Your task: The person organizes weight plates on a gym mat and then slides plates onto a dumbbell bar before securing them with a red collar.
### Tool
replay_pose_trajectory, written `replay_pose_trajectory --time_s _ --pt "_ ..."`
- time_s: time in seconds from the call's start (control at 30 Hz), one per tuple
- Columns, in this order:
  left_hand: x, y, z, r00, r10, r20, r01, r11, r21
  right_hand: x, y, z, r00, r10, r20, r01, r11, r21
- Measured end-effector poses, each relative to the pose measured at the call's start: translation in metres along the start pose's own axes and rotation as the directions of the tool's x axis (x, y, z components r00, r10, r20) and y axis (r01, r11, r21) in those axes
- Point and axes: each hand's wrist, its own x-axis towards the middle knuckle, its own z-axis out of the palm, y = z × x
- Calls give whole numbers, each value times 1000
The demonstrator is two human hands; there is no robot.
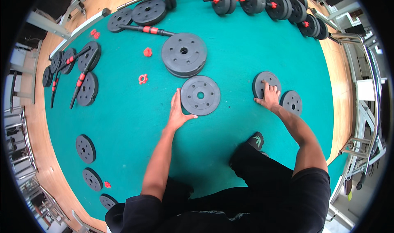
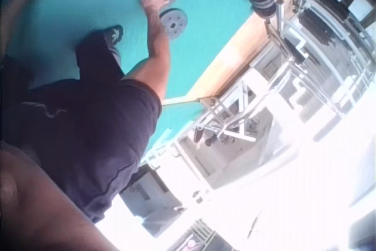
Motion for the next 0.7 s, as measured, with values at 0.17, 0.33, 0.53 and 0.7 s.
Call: replay_pose_trajectory --time_s 0.17,0.33,0.53,0.7 --pt "2 -4 -4 999 -6 34 4 999 36 -27 -84 -38 930 -365 36 361 928 88" --pt "3 -14 -12 993 -13 116 11 1000 17 -49 -175 -52 702 -703 112 705 708 29" --pt "4 -8 -25 978 -25 209 43 996 -82 -44 -243 -9 637 -763 -113 768 641 3" --pt "2 0 -28 977 -91 193 122 981 -154 -43 -259 -7 685 -718 -123 721 693 -24"
